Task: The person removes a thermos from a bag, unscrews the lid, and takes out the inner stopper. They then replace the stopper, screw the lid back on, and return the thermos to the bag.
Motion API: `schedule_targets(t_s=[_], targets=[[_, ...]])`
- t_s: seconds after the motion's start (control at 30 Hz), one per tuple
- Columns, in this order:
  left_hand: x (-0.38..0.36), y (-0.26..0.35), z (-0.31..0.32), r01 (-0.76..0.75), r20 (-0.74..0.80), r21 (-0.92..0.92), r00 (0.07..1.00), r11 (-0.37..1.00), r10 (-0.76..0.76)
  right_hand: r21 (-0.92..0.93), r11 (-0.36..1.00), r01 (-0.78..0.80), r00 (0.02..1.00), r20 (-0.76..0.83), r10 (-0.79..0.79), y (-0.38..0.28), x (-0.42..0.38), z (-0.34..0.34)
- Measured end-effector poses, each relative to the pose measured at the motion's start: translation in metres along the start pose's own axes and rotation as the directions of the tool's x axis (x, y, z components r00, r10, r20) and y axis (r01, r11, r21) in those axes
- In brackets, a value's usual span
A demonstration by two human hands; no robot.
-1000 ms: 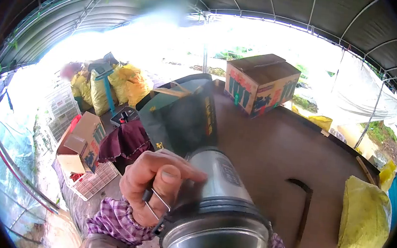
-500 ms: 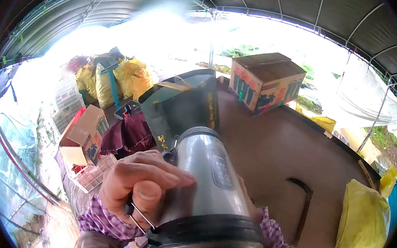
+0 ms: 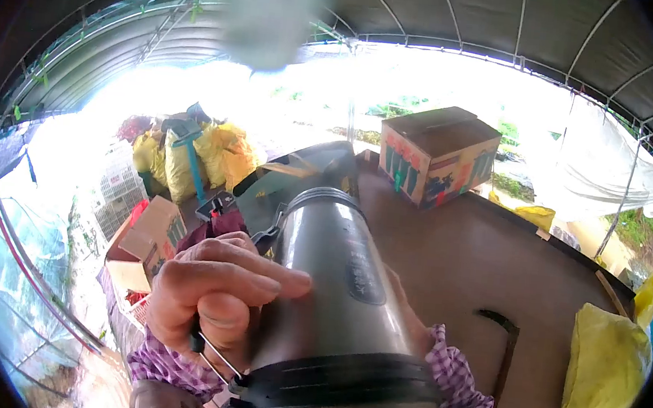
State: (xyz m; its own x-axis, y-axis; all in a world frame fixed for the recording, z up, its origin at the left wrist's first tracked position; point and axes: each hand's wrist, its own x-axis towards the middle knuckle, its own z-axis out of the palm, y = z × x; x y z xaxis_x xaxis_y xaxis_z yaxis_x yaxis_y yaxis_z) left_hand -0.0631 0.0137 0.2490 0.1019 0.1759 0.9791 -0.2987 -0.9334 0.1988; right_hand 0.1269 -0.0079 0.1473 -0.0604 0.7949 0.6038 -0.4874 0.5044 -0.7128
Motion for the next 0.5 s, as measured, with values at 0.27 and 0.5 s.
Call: schedule_targets(t_s=[0.27,0.5], targets=[[0.011,0.003,0.004,-0.093,0.032,0.036,0.995,0.995,0.091,0.042,0.998,-0.045,0.998,0.041,0.044,-0.005,0.010,-0.010],[0.017,0.005,0.008,-0.104,0.023,-0.019,0.994,0.994,0.105,-0.033,0.999,-0.019,0.998,0.067,0.021,-0.011,0.019,-0.019]])
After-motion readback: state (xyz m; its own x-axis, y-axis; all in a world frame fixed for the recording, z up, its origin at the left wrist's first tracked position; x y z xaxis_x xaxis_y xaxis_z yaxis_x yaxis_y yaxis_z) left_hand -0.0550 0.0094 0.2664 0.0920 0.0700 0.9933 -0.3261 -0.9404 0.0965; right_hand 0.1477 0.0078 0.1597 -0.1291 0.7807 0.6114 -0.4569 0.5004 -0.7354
